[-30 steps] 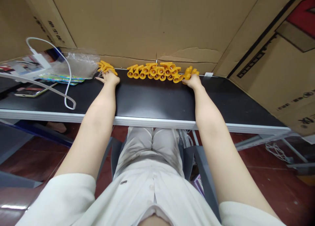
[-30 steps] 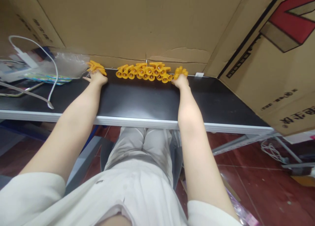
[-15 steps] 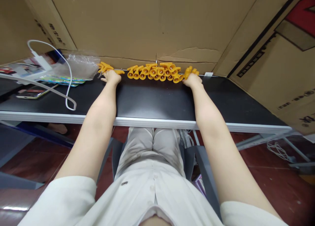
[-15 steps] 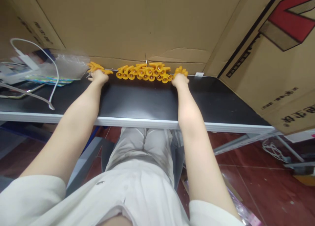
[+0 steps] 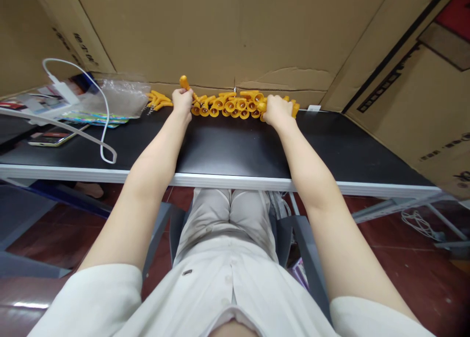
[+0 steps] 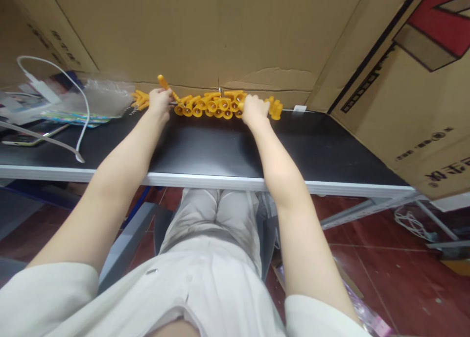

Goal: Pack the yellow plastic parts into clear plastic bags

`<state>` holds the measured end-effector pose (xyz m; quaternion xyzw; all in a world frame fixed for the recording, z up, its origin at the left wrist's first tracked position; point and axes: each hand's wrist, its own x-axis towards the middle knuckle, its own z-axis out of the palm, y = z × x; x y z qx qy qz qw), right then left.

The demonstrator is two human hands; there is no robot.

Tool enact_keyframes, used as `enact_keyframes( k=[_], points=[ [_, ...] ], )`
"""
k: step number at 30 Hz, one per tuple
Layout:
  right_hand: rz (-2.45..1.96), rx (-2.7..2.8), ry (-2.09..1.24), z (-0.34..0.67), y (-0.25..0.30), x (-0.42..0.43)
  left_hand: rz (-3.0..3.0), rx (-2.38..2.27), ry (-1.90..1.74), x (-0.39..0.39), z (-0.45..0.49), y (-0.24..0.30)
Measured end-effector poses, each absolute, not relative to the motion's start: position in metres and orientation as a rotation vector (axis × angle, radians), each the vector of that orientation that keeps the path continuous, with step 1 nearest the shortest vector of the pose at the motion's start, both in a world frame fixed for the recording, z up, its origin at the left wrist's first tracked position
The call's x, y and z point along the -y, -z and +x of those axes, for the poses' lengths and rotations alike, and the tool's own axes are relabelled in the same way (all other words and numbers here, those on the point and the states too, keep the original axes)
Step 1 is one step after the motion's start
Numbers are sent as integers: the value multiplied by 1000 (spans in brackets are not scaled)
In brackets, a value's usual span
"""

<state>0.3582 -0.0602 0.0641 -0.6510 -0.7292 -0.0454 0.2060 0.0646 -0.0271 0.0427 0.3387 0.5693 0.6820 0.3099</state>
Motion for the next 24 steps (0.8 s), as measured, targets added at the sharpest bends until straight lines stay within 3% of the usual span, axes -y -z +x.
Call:
enact_keyframes(
  k=[10,24],
  points=[
    [-1458,2365,-83,333,-50,64,909,-1185,-1688,56,119,-48],
    [-1343,2280,-275,334,-51,62,1045,-1296,-1699,66,124,-53]
  ],
)
